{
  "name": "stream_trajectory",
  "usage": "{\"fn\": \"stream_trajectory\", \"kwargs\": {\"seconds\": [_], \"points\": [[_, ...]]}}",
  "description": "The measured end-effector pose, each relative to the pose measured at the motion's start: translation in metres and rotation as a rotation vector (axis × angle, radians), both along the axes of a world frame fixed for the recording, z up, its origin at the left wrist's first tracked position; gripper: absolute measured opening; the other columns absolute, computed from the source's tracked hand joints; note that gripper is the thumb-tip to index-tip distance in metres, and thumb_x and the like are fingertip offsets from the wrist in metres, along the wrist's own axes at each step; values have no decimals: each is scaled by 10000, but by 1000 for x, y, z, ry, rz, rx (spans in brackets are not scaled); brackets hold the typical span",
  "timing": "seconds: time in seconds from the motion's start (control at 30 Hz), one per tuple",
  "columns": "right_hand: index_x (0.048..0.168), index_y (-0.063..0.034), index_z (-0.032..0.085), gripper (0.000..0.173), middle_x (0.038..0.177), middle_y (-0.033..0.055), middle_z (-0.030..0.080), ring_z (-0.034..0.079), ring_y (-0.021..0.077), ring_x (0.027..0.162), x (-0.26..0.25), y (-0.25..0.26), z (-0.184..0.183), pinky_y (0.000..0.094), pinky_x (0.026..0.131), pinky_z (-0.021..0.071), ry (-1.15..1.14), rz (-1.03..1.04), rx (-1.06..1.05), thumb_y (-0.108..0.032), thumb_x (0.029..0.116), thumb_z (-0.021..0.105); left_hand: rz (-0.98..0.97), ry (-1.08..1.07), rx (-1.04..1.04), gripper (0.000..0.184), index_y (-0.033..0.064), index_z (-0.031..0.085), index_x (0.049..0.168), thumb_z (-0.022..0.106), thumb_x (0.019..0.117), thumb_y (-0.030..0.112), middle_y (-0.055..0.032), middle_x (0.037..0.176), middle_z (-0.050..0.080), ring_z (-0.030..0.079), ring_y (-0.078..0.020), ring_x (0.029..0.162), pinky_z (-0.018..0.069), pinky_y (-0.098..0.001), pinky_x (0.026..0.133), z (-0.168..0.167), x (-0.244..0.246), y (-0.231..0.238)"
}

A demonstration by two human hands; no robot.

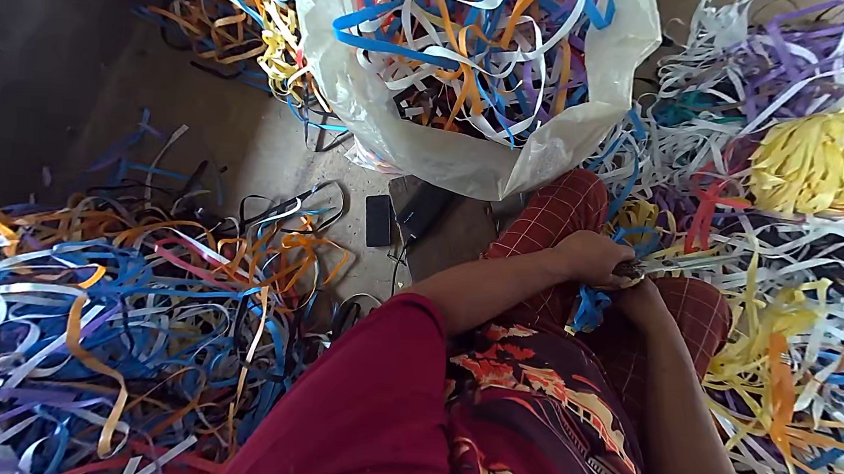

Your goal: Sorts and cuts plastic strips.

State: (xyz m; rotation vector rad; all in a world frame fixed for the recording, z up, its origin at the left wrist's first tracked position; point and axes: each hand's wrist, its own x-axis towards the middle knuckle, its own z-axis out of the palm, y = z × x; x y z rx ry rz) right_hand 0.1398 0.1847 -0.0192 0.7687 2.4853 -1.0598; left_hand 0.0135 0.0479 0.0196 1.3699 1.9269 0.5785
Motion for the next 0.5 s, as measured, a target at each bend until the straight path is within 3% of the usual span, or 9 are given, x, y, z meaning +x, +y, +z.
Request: {"fn": "stream_trajectory", "kwargs": {"seconds": [0.17,0.5], "points": [[1287,81,611,374,1250,291,645,610,394,1212,-3,0,-9,573,1077,430,-16,127,98,-111,972,668,-10,-32,18,375,17,603,1280,579,1041,305,-218,1132,690,652,-389,1129,501,-589,937,5,-3,-4],[1251,68,644,350,1235,288,655,611,411,1207,-5,2,-26,613,1056,436,70,235,120,-138,971,689,-31,-22,48,404,18,601,1282,565,1044,342,-218,1140,687,648,-387,1135,494,-574,957,1,-3,-8]]}}
